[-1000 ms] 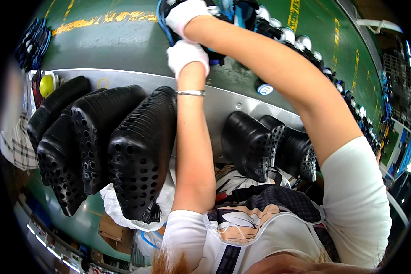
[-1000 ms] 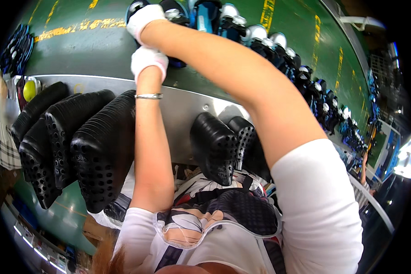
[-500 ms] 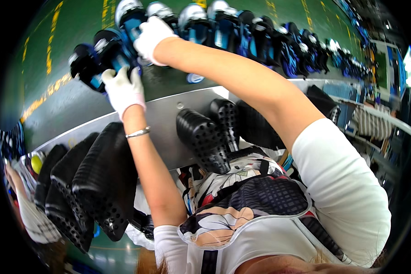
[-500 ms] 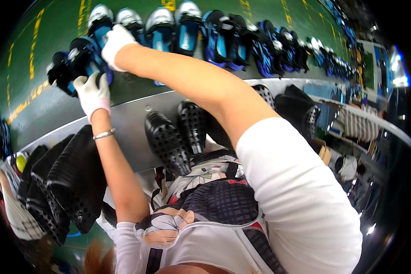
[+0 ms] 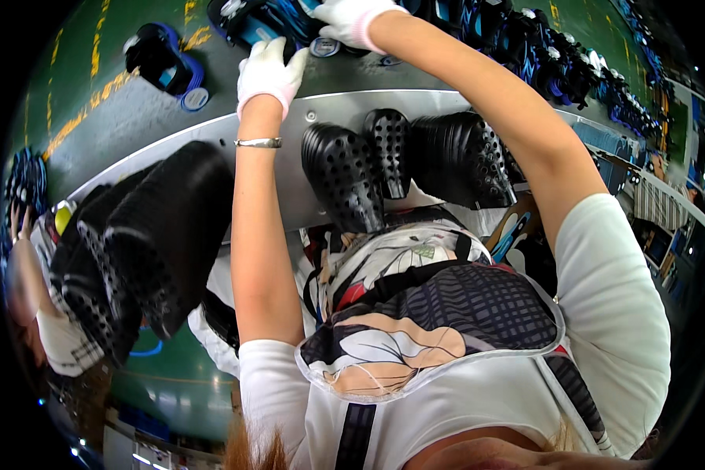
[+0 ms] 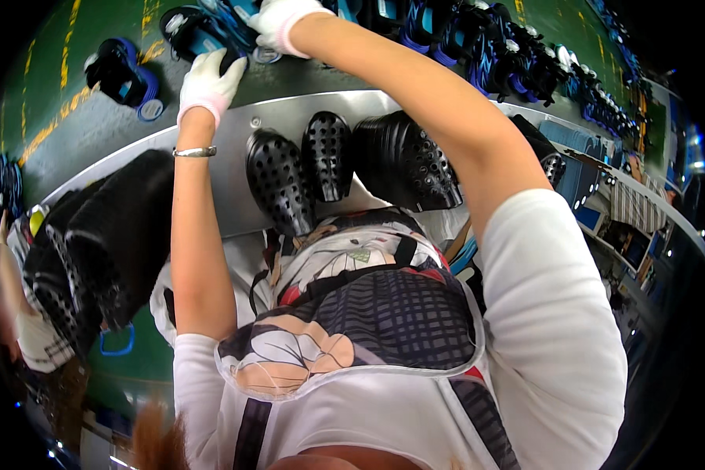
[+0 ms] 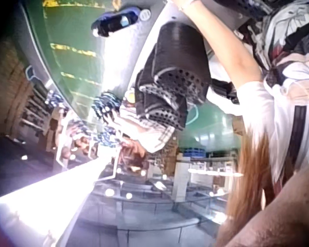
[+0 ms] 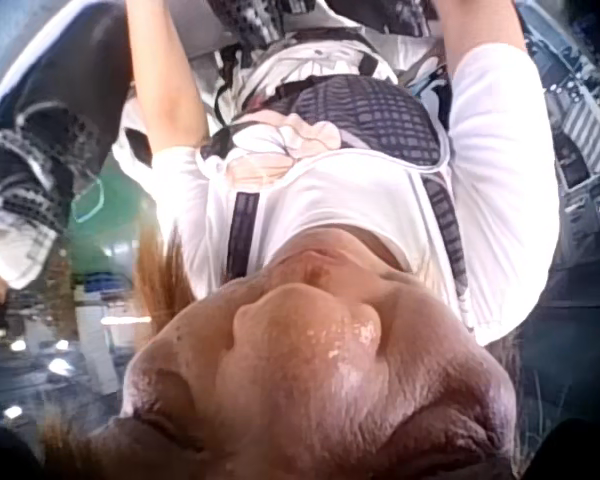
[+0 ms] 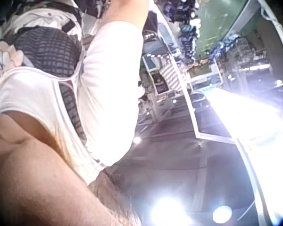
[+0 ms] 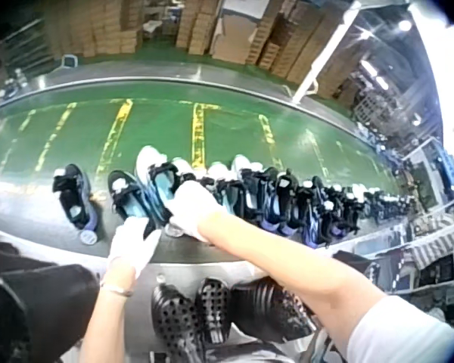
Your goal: The person picks up black shoe components from a table, pairs them with finished shoes on a conveyor belt, and then retrieves more components from the floor to place them back on the table.
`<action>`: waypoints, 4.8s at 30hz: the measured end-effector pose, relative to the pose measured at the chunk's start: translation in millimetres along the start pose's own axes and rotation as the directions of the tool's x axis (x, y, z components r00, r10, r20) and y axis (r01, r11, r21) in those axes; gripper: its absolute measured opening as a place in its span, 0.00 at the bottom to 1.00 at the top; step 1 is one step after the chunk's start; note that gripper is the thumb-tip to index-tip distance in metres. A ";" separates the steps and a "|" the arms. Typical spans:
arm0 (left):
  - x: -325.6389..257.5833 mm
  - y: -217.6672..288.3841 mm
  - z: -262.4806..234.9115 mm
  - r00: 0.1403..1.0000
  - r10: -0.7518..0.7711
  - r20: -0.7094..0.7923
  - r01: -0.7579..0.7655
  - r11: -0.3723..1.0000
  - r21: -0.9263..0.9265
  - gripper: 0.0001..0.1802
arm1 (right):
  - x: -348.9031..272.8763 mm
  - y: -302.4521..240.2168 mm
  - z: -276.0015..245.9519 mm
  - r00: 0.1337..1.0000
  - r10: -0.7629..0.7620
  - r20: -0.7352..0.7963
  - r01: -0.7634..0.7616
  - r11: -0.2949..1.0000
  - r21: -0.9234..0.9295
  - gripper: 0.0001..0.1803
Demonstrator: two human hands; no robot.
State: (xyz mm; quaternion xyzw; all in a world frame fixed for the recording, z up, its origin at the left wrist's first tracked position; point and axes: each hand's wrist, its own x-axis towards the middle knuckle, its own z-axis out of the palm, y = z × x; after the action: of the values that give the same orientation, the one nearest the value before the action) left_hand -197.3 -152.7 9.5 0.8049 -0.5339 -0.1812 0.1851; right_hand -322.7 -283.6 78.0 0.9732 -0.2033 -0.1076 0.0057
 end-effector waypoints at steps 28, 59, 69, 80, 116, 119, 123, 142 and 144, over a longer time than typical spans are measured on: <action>-180.7 12.0 -57.5 0.918 -0.366 -0.154 0.271 0.861 -0.429 0.18 | -220.4 -104.5 -19.7 0.986 0.028 -0.162 0.075 0.802 0.592 0.14; -65.2 -20.9 -30.2 0.928 -0.321 -0.187 0.177 0.825 -0.537 0.24 | 5.1 -70.2 -48.4 0.927 0.210 0.310 -0.341 0.816 0.466 0.24; -26.0 -30.5 -22.5 0.967 -0.239 -0.090 0.206 0.938 -0.278 0.18 | 98.7 -97.3 -11.7 0.935 0.261 0.240 -0.337 0.865 0.372 0.20; 16.4 -41.9 -21.9 0.786 -0.528 0.322 0.589 0.797 -0.130 0.17 | 145.7 -106.3 23.0 0.941 0.199 0.273 -0.280 0.913 0.298 0.19; -190.7 6.0 -38.0 0.932 -0.327 -0.154 0.259 0.902 -0.346 0.18 | -202.3 -146.7 -19.0 0.983 -0.043 -0.179 0.140 0.807 0.573 0.19; -195.1 15.9 -39.8 0.938 -0.319 -0.139 0.251 0.897 -0.364 0.18 | -203.3 -146.1 -16.5 0.981 0.087 -0.173 0.033 0.804 0.594 0.22; -198.5 20.2 -33.7 0.948 -0.282 -0.146 0.208 0.898 -0.387 0.17 | -199.8 -142.2 -11.4 0.980 0.097 -0.176 0.029 0.797 0.603 0.25; -154.7 67.5 -109.8 0.931 0.006 0.364 0.333 -0.418 -0.845 0.35 | -186.3 -110.2 -94.5 0.992 0.047 -0.115 0.087 0.396 0.914 0.32; -138.8 62.4 -98.7 0.953 -0.100 0.285 0.228 -0.384 -0.895 0.29 | -172.5 -109.1 -91.5 0.996 0.055 -0.072 0.033 0.517 0.855 0.33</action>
State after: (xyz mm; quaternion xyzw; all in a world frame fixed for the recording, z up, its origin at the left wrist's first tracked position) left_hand -249.0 -36.3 138.7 0.3661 -0.0354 -0.5960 0.7137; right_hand -414.6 -118.0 197.1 0.8529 -0.2355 0.0502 -0.4632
